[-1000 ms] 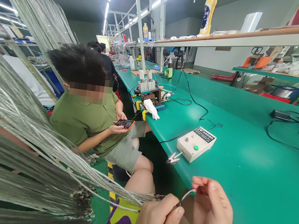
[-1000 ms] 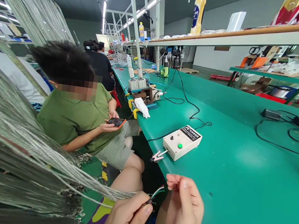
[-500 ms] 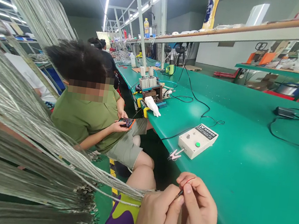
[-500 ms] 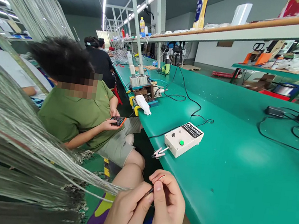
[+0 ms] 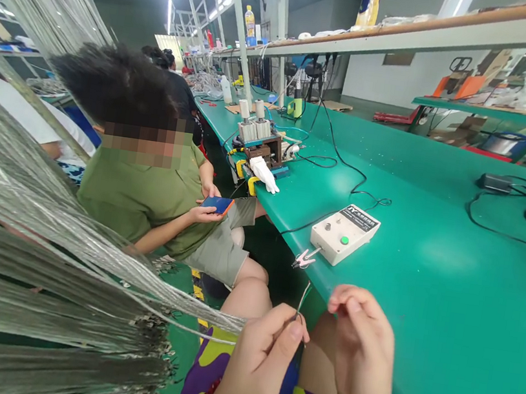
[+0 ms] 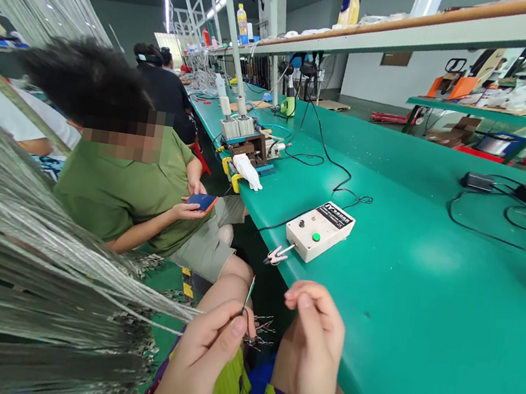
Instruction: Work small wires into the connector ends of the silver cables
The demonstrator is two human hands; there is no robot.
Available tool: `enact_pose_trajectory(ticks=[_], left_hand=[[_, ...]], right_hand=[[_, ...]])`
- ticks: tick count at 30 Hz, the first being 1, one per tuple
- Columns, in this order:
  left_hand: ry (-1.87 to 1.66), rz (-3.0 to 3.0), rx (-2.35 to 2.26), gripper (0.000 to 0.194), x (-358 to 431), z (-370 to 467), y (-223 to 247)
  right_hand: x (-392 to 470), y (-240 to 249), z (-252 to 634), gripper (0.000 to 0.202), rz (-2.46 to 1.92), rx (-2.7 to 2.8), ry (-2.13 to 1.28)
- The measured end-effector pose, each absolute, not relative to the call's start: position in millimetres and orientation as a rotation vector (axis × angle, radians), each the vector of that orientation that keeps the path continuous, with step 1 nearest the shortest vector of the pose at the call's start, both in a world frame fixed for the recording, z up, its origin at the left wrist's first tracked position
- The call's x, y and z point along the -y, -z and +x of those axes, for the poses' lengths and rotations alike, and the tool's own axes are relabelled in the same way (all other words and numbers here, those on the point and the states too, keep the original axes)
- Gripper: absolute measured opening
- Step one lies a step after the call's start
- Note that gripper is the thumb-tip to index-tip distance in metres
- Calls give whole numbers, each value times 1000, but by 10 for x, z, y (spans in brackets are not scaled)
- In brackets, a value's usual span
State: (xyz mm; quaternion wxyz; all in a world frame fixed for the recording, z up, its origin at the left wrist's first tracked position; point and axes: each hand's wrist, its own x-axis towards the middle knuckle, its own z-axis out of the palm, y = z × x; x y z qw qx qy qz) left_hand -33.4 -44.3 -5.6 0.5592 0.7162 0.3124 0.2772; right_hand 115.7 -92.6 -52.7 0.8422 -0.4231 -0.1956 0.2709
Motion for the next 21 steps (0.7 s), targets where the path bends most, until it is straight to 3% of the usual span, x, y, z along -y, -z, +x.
enact_pose_trajectory(ticks=[8, 15, 21], left_hand=[[-508, 1339, -538, 52, 419, -345, 90], [-494, 1383, -554, 56, 415, -314, 41], [-576, 1743, -701, 43, 455, -304, 45]], right_hand=[[903, 378, 936, 19, -652, 658, -1046], [927, 372, 886, 16, -614, 583, -1013], [925, 365, 704, 16, -774, 521, -739]])
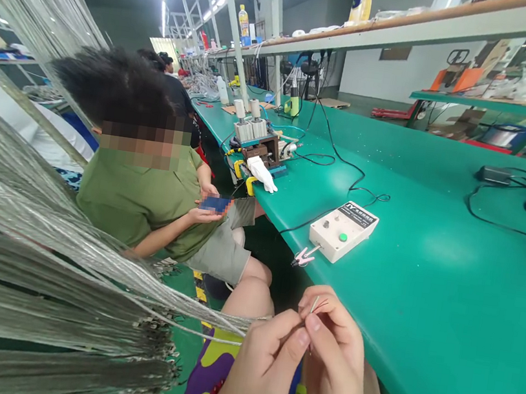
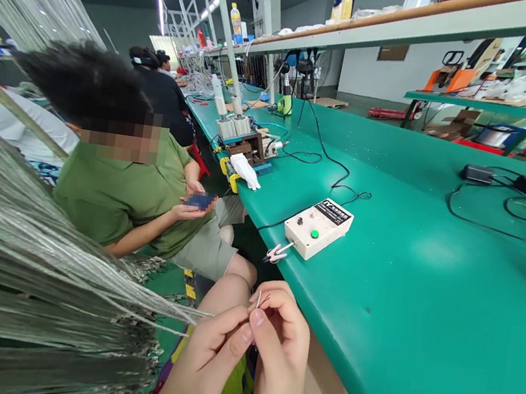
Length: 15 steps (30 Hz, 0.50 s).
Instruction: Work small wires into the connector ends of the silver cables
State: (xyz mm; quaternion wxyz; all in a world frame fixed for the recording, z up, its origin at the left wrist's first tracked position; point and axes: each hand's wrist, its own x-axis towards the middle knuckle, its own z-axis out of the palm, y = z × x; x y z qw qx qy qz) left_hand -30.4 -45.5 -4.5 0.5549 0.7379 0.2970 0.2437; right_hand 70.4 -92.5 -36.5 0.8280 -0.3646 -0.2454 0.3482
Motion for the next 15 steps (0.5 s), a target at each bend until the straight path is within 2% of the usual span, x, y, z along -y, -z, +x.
enact_pose_trajectory(ticks=[6, 15], left_hand=[[-524, 1984, -808, 37, 527, -303, 66], [-449, 2085, -823, 36, 619, -320, 97]], right_hand=[[919, 316, 643, 15, -807, 401, -610], [973, 330, 734, 16, -797, 296, -606]])
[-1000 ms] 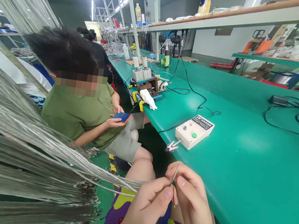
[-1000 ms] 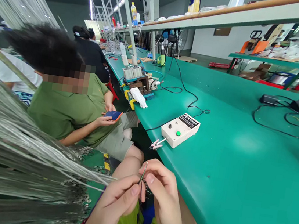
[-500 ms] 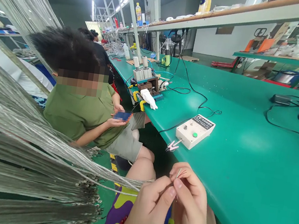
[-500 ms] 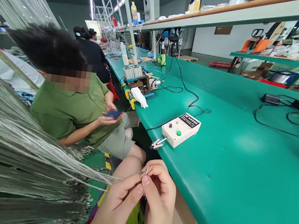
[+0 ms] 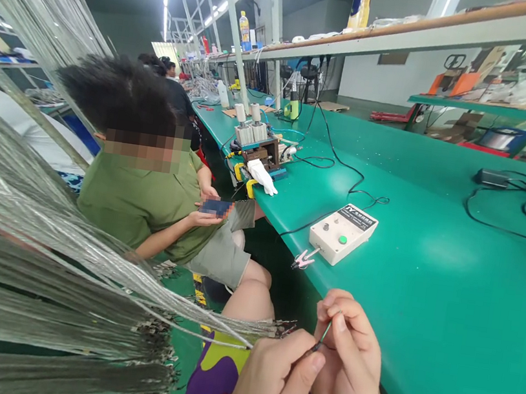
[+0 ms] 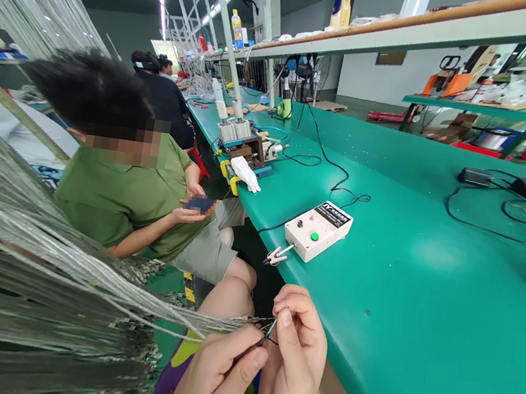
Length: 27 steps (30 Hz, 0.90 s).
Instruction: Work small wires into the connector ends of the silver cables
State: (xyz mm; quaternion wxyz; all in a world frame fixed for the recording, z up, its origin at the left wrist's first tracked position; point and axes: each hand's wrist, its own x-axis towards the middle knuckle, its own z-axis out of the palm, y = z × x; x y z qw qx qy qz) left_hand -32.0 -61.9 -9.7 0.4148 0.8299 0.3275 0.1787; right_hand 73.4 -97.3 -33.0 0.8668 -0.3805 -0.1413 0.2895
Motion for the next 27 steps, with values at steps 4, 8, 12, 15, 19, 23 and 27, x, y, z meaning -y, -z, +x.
enact_pose_trajectory(ticks=[4, 8, 12, 15, 19, 23, 27], left_hand=[[-459, 2105, -850, 34, 596, -340, 106], [-572, 2108, -865, 34, 501, -312, 60], [-689, 2148, -850, 31, 428, -270, 12], [-671, 2213, -831, 31, 418, -258, 32], [-619, 2273, -843, 33, 422, -266, 92], [-577, 2348, -898, 32, 442, -289, 118], [-679, 2445, -857, 36, 457, -313, 148]], right_hand=[[995, 329, 781, 21, -842, 372, -583], [1006, 324, 781, 16, -995, 509, -561], [972, 306, 741, 13, -1161, 649, -476], [969, 284, 740, 14, -1256, 690, -364], [1009, 304, 774, 15, -1355, 789, -255], [1032, 422, 840, 8, -1302, 903, -186], [1047, 588, 977, 7, -1074, 1107, -252]])
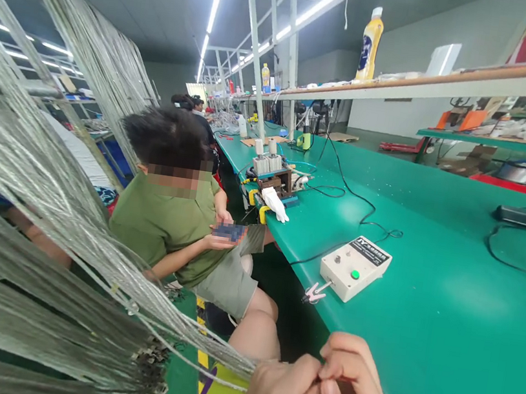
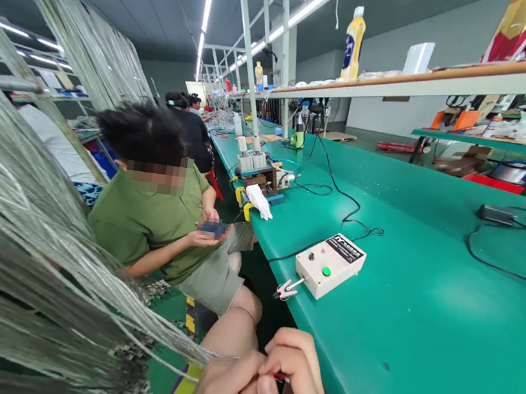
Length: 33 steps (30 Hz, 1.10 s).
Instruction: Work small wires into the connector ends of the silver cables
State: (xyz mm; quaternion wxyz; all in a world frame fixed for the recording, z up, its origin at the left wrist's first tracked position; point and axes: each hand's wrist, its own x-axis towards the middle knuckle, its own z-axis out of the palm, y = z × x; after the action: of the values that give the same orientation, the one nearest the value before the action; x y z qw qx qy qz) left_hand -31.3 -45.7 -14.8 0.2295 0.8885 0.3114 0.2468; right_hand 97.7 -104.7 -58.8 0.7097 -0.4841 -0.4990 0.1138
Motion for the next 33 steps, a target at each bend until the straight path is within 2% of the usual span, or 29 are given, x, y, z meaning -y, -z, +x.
enact_pose_trajectory(ticks=[4, 6, 11, 15, 19, 22, 26, 29, 33], left_hand=[[-686, 2382, -643, 56, 411, -331, 248], [-647, 2383, -583, 60, 379, -340, 330], [-653, 2422, -627, 55, 370, -350, 383], [-516, 2269, -433, 60, 423, -356, 130], [-454, 2215, -522, 59, 489, -382, -50], [-412, 2225, -604, 52, 551, -405, -43], [-394, 2093, -585, 54, 593, -422, 11], [-420, 1842, -605, 56, 546, -403, 19], [-427, 1547, -513, 55, 428, -338, 27]], right_hand=[[1081, 729, 1096, 13, -957, 1097, -313], [1084, 761, 1122, 14, -958, 1037, -344], [1088, 700, 1098, 20, -916, 857, -384], [1171, 563, 1039, 23, -959, 742, -386], [1210, 422, 982, 18, -956, 690, -458], [1151, 353, 968, 18, -881, 606, -494], [1074, 355, 1061, 21, -754, 485, -472], [1070, 401, 1159, 16, -776, 553, -429], [1045, 427, 1158, 21, -743, 772, -680]])
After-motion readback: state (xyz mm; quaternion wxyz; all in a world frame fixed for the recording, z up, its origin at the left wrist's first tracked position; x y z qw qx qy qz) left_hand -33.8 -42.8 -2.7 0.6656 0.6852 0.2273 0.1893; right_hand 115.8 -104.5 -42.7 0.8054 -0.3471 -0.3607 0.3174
